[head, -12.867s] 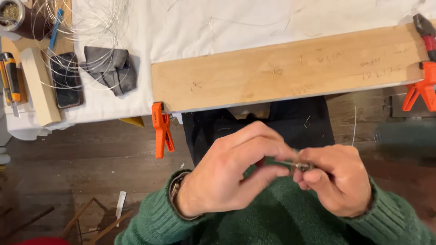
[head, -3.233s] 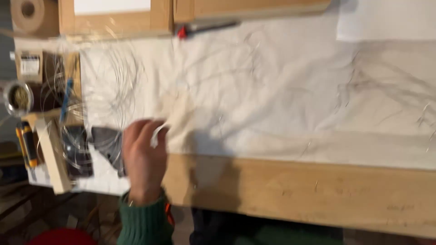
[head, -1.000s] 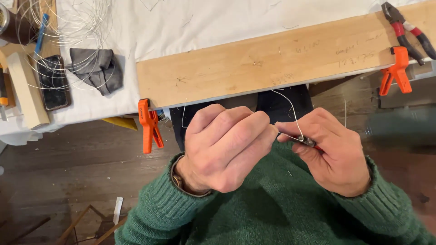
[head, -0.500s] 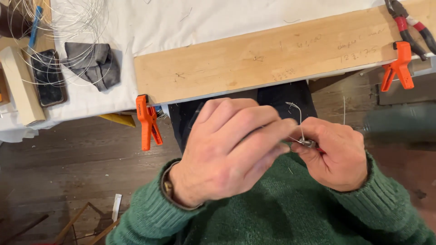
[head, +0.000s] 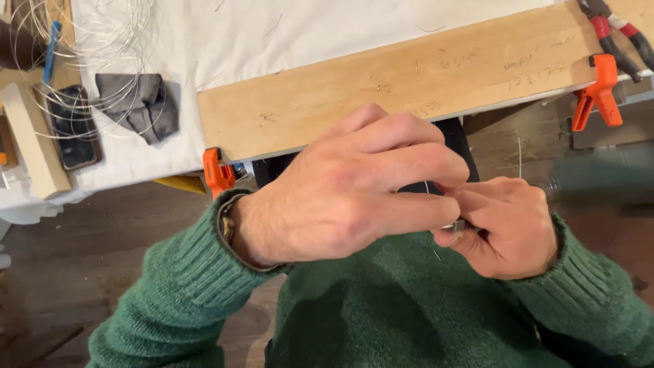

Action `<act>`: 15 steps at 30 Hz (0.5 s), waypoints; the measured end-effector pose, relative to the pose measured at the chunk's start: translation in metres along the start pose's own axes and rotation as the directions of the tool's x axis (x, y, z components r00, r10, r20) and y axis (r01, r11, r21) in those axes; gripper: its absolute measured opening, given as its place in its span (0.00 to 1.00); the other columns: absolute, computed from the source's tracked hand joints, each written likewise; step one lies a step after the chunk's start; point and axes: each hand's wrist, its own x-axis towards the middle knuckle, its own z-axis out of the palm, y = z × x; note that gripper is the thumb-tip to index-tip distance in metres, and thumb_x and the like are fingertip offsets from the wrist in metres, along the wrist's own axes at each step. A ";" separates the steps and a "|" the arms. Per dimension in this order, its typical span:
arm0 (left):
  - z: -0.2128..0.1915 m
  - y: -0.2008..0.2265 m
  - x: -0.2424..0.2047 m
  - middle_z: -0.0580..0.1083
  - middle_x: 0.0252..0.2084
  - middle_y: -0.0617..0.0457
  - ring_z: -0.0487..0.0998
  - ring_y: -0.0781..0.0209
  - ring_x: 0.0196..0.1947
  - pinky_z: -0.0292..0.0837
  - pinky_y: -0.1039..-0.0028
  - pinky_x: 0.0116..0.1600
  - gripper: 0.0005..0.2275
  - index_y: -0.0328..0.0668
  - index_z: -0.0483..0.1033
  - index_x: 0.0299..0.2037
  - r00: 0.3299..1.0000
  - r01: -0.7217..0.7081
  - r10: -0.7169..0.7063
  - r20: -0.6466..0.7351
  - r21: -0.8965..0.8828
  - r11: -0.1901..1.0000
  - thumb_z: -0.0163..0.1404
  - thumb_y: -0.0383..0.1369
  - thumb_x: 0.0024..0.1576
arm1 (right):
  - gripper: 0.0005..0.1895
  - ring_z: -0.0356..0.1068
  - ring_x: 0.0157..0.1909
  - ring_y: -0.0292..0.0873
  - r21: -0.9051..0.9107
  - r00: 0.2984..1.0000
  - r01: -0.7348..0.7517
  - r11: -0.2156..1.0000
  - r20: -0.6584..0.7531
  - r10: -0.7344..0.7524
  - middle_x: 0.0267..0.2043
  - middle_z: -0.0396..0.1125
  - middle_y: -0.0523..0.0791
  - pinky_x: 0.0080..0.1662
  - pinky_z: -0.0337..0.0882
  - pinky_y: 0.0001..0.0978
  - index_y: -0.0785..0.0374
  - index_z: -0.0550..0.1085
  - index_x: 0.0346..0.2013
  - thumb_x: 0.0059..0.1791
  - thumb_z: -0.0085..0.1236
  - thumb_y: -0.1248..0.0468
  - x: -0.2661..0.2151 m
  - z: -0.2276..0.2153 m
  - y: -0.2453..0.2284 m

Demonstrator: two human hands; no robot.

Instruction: Twisting and cutting thin metal wires using pliers at a workshop workbench.

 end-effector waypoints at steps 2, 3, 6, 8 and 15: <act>0.007 -0.012 0.000 0.72 0.54 0.56 0.72 0.57 0.58 0.64 0.66 0.55 0.05 0.47 0.78 0.42 1.000 -0.030 0.029 -0.006 -0.040 0.999 0.57 0.31 0.57 | 0.13 0.71 0.27 0.48 -0.001 1.000 0.009 1.000 -0.008 -0.009 0.25 0.69 0.43 0.31 0.69 0.36 0.60 0.74 0.28 0.49 0.60 0.55 -0.001 -0.001 -0.003; 0.011 -0.019 0.000 0.73 0.51 0.59 0.72 0.57 0.58 0.63 0.67 0.53 0.06 0.49 0.80 0.42 0.996 -0.064 0.060 -0.066 -0.054 0.997 0.59 0.29 0.56 | 0.13 0.71 0.27 0.46 0.045 1.000 0.017 0.999 -0.006 -0.017 0.26 0.69 0.41 0.32 0.69 0.35 0.58 0.73 0.28 0.50 0.59 0.54 -0.002 -0.001 -0.007; 0.009 -0.042 -0.009 0.74 0.48 0.61 0.72 0.57 0.60 0.62 0.67 0.53 0.07 0.52 0.81 0.40 0.990 -0.044 0.037 -0.135 -0.050 0.998 0.62 0.27 0.55 | 0.13 0.71 0.26 0.42 0.133 1.000 0.029 0.991 -0.004 -0.029 0.25 0.69 0.39 0.31 0.69 0.33 0.56 0.73 0.27 0.50 0.58 0.52 -0.004 -0.003 -0.016; 0.003 -0.064 -0.022 0.75 0.48 0.61 0.72 0.56 0.61 0.63 0.66 0.55 0.07 0.51 0.80 0.39 0.990 0.012 -0.017 -0.143 -0.036 0.999 0.63 0.27 0.55 | 0.13 0.71 0.25 0.41 0.177 1.000 0.031 0.984 -0.003 -0.031 0.25 0.69 0.38 0.30 0.68 0.32 0.56 0.73 0.27 0.50 0.59 0.52 -0.002 -0.006 -0.023; -0.032 -0.113 -0.076 0.75 0.48 0.50 0.75 0.54 0.53 0.68 0.62 0.56 0.07 0.39 0.80 0.39 0.916 0.379 -0.301 -0.266 0.321 0.868 0.60 0.18 0.54 | 0.11 0.72 0.24 0.39 0.256 0.998 0.064 0.965 -0.021 -0.061 0.25 0.68 0.38 0.29 0.70 0.29 0.57 0.73 0.29 0.52 0.60 0.57 -0.004 -0.012 -0.018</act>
